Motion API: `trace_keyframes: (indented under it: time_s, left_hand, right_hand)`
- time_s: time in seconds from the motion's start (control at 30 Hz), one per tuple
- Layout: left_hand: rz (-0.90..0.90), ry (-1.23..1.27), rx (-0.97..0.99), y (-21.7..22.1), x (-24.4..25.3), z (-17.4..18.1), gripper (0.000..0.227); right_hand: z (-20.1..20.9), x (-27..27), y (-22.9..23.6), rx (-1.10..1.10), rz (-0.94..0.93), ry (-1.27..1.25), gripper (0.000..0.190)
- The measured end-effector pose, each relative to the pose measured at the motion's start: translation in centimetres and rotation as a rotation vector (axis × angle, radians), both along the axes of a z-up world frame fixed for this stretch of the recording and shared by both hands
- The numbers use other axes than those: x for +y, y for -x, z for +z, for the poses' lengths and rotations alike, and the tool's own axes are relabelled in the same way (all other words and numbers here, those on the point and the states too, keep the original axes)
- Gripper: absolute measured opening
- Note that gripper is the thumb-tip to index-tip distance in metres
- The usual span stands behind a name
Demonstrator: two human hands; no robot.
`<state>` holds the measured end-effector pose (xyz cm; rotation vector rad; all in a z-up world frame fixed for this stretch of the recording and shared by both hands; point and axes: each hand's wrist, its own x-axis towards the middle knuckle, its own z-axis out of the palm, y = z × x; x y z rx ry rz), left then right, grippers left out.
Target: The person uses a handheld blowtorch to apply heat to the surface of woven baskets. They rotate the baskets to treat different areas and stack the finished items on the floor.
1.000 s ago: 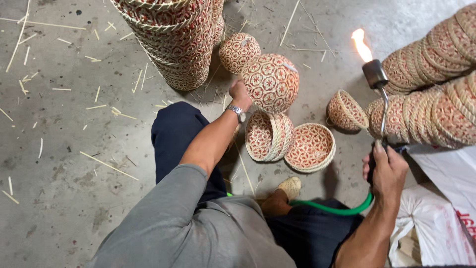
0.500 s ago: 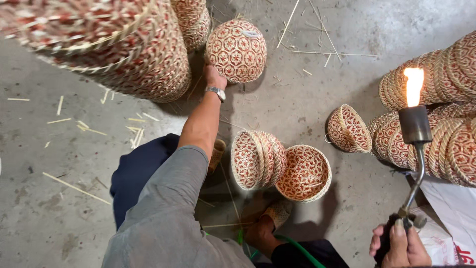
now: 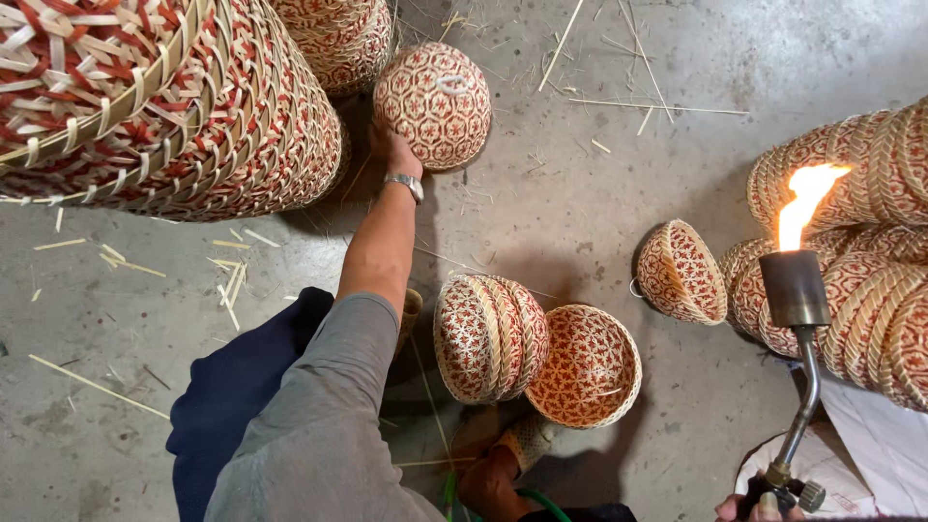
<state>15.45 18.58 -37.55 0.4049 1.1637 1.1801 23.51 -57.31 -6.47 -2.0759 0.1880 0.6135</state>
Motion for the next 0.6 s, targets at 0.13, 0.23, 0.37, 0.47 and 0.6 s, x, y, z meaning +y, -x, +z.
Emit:
trace_keyframes:
  time_s: [0.13, 0.23, 0.37, 0.47, 0.6]
  left_hand:
    - [-0.323, -0.266, 0.793, 2.5, -4.2, 5.4, 0.093]
    - [-0.460, -0.680, 1.129, 1.9, -5.8, 6.9, 0.116]
    - [-0.511, -0.912, 1.288, 0.2, -4.1, 6.6, 0.115]
    - [-0.682, -0.840, 1.342, -1.0, -1.4, 6.5, 0.081]
    - [-0.879, -0.652, 1.328, -2.8, 1.9, 6.9, 0.058]
  right_hand:
    - [-1.6, -0.9, 0.2, 0.054, -0.004, 0.048, 0.026]
    - [-2.1, -1.3, 0.1, 0.067, -0.005, 0.075, 0.027]
    - [-2.4, -1.8, -0.4, 0.074, 0.005, 0.099, 0.028]
    - [-2.5, -2.1, -0.6, 0.071, 0.014, 0.107, 0.028]
    - [-1.8, -1.9, -1.0, 0.039, 0.036, 0.086, 0.029]
